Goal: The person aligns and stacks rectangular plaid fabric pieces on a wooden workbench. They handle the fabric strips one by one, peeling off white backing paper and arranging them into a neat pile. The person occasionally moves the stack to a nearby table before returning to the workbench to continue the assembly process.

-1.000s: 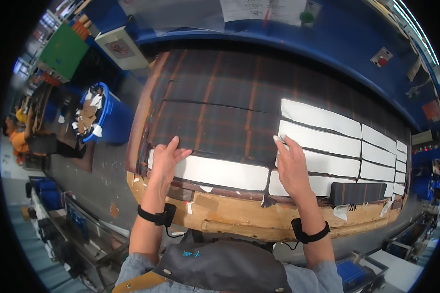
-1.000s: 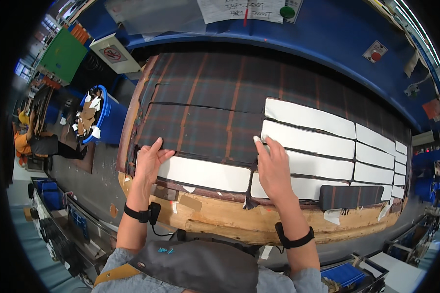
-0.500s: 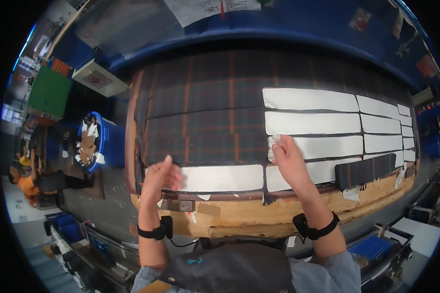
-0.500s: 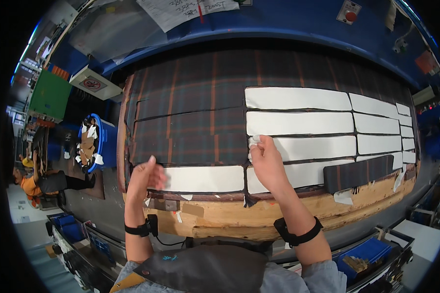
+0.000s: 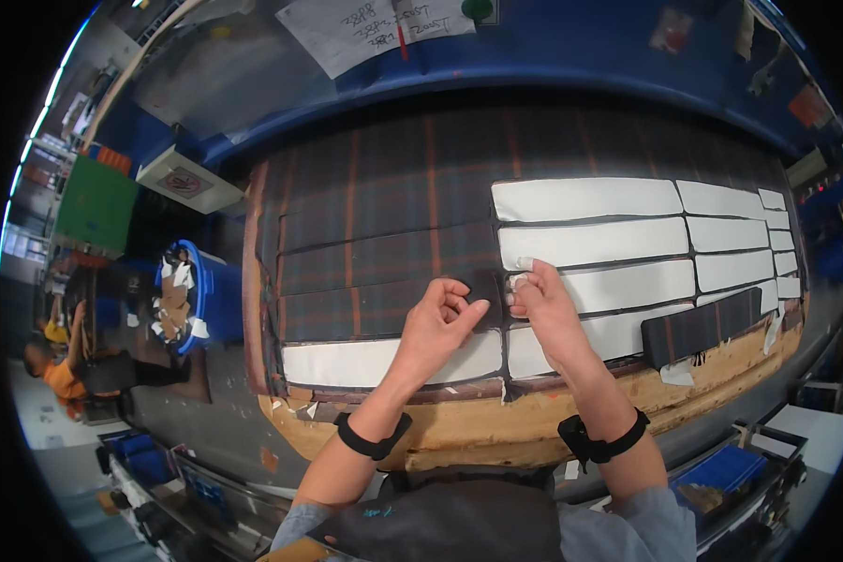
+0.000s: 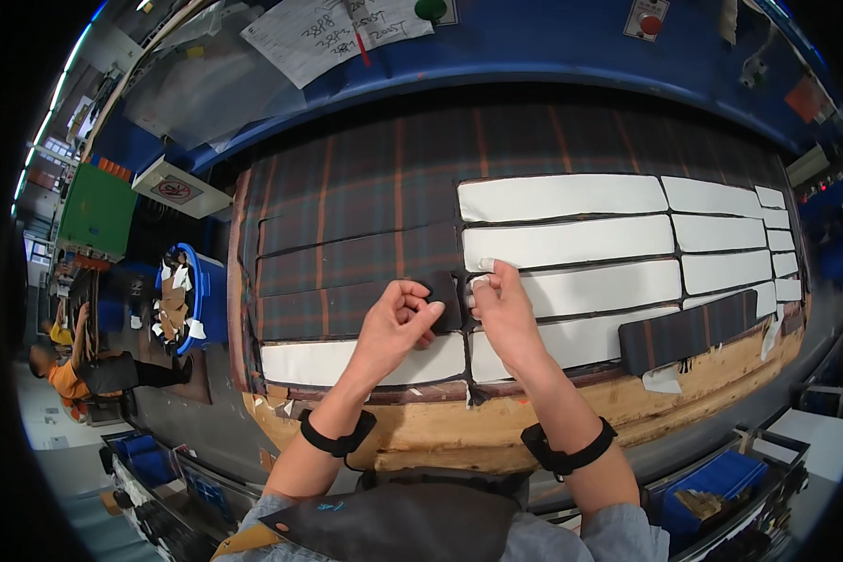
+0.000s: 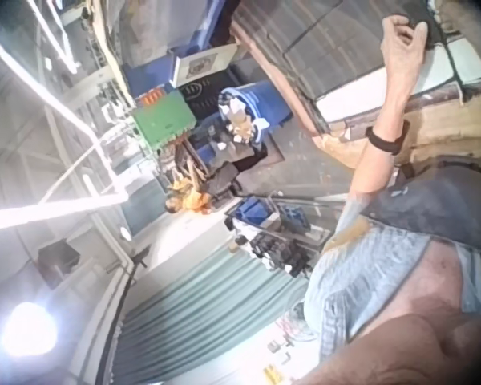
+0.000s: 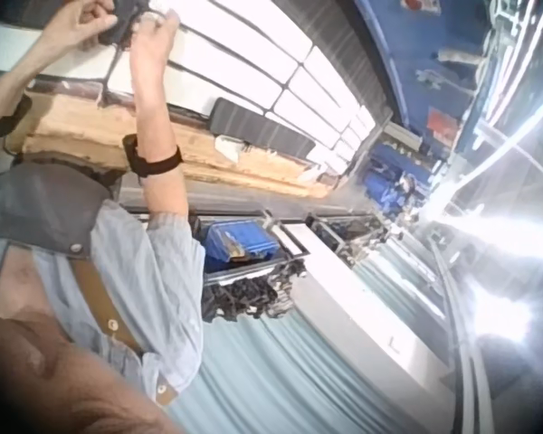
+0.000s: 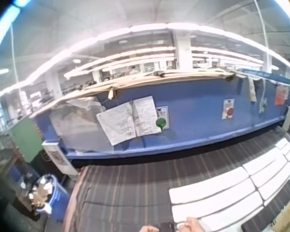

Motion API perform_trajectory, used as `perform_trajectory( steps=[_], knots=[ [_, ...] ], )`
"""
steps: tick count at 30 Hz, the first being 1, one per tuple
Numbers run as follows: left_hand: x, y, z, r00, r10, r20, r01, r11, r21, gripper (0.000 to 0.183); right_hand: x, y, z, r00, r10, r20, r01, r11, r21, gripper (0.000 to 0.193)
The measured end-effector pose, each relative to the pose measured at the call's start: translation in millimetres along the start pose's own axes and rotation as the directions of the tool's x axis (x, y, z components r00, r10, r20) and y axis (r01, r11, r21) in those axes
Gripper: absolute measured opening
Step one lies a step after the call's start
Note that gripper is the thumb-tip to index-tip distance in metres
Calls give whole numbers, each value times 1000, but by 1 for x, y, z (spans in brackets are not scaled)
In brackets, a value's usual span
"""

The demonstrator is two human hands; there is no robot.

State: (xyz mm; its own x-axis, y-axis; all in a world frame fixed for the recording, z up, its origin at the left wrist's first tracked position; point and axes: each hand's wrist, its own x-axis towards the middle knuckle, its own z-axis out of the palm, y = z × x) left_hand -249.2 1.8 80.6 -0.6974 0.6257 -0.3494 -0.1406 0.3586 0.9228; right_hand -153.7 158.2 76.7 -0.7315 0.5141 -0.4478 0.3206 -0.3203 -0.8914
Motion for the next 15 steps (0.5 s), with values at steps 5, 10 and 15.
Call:
perform_trajectory(
  steps=[5,10,15],
  knots=[
    [7,24,21,987,64,-148,17,870,493,62,0,9,2,999,-43,-26,43,999,0,47],
    [16,20,25,980,114,-161,8,792,610,68,1,16,7,999,-44,-25,45,998,54,51],
    [18,20,20,989,62,-136,20,845,535,68,2,19,7,998,-68,-1,68,995,67,51]
  ],
)
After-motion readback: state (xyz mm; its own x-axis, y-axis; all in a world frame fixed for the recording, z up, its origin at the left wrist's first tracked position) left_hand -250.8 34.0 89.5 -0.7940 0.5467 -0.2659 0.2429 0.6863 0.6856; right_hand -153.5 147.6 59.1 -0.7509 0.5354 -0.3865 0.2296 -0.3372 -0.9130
